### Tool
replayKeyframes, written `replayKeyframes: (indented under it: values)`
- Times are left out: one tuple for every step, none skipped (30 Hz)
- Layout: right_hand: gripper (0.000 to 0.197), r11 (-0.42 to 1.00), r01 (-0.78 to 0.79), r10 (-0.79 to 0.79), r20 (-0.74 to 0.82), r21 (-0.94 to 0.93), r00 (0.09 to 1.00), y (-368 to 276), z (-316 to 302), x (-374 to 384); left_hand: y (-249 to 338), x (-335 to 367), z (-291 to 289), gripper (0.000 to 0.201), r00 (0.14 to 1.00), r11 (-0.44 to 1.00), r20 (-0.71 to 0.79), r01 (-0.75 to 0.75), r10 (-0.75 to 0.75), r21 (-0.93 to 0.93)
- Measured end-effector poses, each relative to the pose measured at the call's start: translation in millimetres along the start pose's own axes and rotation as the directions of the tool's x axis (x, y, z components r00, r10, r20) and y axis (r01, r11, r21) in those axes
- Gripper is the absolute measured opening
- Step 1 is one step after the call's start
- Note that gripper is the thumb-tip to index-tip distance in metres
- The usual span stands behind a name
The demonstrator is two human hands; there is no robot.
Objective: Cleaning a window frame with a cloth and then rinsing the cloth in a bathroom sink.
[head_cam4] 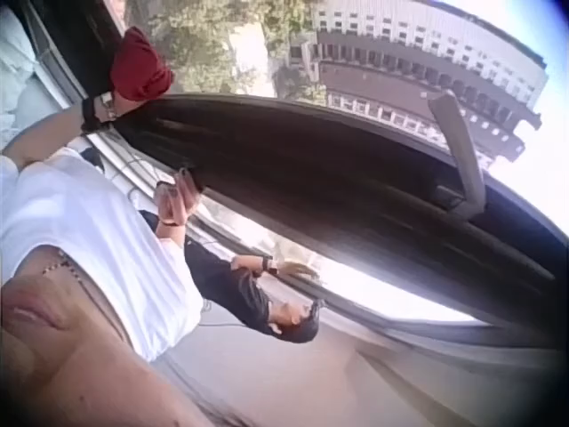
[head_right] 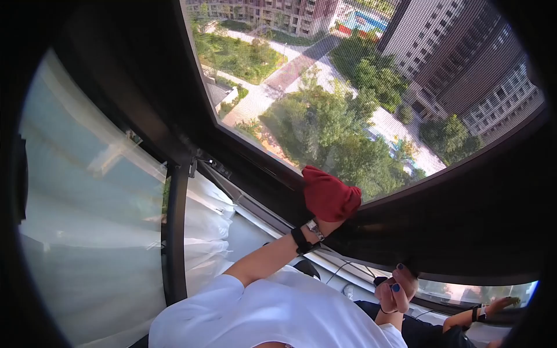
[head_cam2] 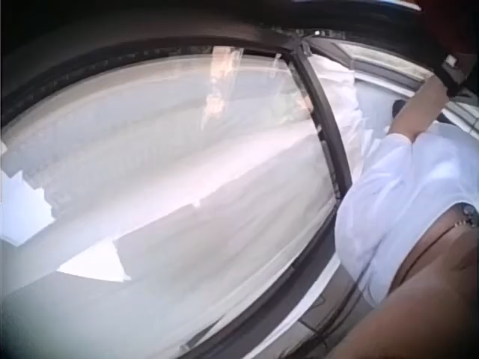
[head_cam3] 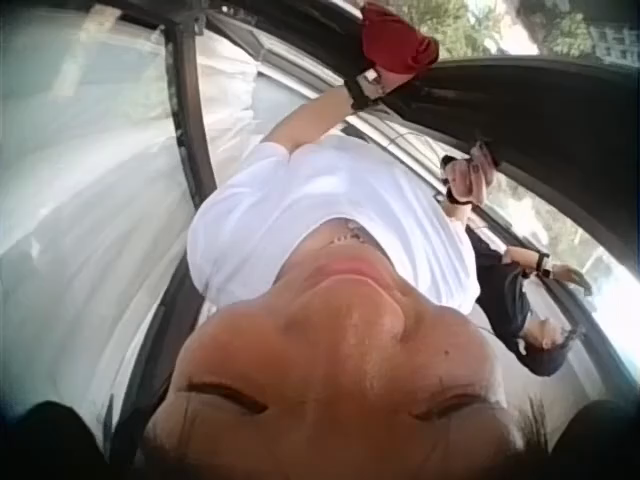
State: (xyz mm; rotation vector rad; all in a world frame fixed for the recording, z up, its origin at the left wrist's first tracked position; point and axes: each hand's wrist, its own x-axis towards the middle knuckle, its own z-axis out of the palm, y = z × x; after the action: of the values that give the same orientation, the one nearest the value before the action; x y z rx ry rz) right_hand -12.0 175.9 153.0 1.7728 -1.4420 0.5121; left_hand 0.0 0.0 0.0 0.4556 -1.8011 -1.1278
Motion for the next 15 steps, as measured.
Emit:
replayKeyframes:
  values:
    - [0.016,0.998,-0.036,0.033,-0.064,-0.043,0.997,1,-1,-5,18,1,1,0.017,0.991,0.99,0.028,-0.131,0.13,0.054]
    - [0.015,0.994,-0.076,0.065,-0.131,-0.081,0.989,2,-2,-11,28,6,1,0.017,0.989,0.985,0.03,-0.15,0.148,0.085]
    - [0.015,0.974,-0.13,0.078,-0.262,-0.185,0.962,-23,93,-8,-45,58,-31,0.017,0.942,0.958,0.268,-0.248,0.204,0.144]
    - [0.015,0.957,-0.195,0.125,-0.298,-0.216,0.946,-27,101,-10,-49,58,-40,0.017,0.903,0.951,0.423,-0.19,0.072,0.245]
    - [0.015,0.933,-0.265,0.171,-0.348,-0.242,0.922,-31,111,-12,-51,62,-53,0.017,0.905,0.937,0.42,-0.202,0.068,0.284]
    - [0.014,0.92,-0.287,0.15,-0.436,-0.268,0.887,-28,118,-11,-48,69,-62,0.015,0.913,0.921,0.352,-0.302,0.205,0.247]
    - [0.014,0.919,-0.298,0.158,-0.454,-0.256,0.877,-30,119,-13,-47,72,-72,0.014,0.9,0.892,0.276,-0.399,0.337,0.213]
    - [0.015,0.921,-0.314,0.17,-0.49,-0.23,0.855,-28,118,-12,-44,77,-83,0.014,0.897,0.881,0.278,-0.41,0.343,0.238]
    - [0.015,0.923,-0.327,0.181,-0.521,-0.202,0.834,-26,117,-11,-42,81,-93,0.011,0.959,0.959,0.141,-0.261,0.246,0.107]
    - [0.015,0.92,-0.345,0.204,-0.524,-0.188,0.827,-28,117,-14,-43,86,-104,0.011,0.992,0.991,0.025,-0.126,0.127,-0.055]
    - [0.015,0.92,-0.349,0.206,-0.54,-0.177,0.816,-26,116,-15,-46,97,-113,0.01,0.992,0.923,-0.101,0.033,-0.077,-0.383]
    - [0.014,0.927,-0.328,0.192,-0.519,-0.183,0.833,-27,116,-15,-51,111,-126,0.009,0.942,0.723,-0.143,0.13,-0.304,-0.678]
    - [0.014,0.928,-0.309,0.177,-0.488,-0.206,0.855,-26,115,-16,-50,130,-149,0.007,0.943,0.838,-0.315,-0.085,-0.107,-0.539]
    - [0.015,0.931,-0.304,0.178,-0.479,-0.2,0.86,-26,115,-18,-49,148,-172,0.013,0.911,0.827,-0.405,-0.165,-0.082,-0.537]
    - [0.015,0.934,-0.304,0.179,-0.494,-0.185,0.851,-25,116,-15,-58,159,-206,0.017,0.821,0.923,-0.568,-0.17,-0.062,-0.346]
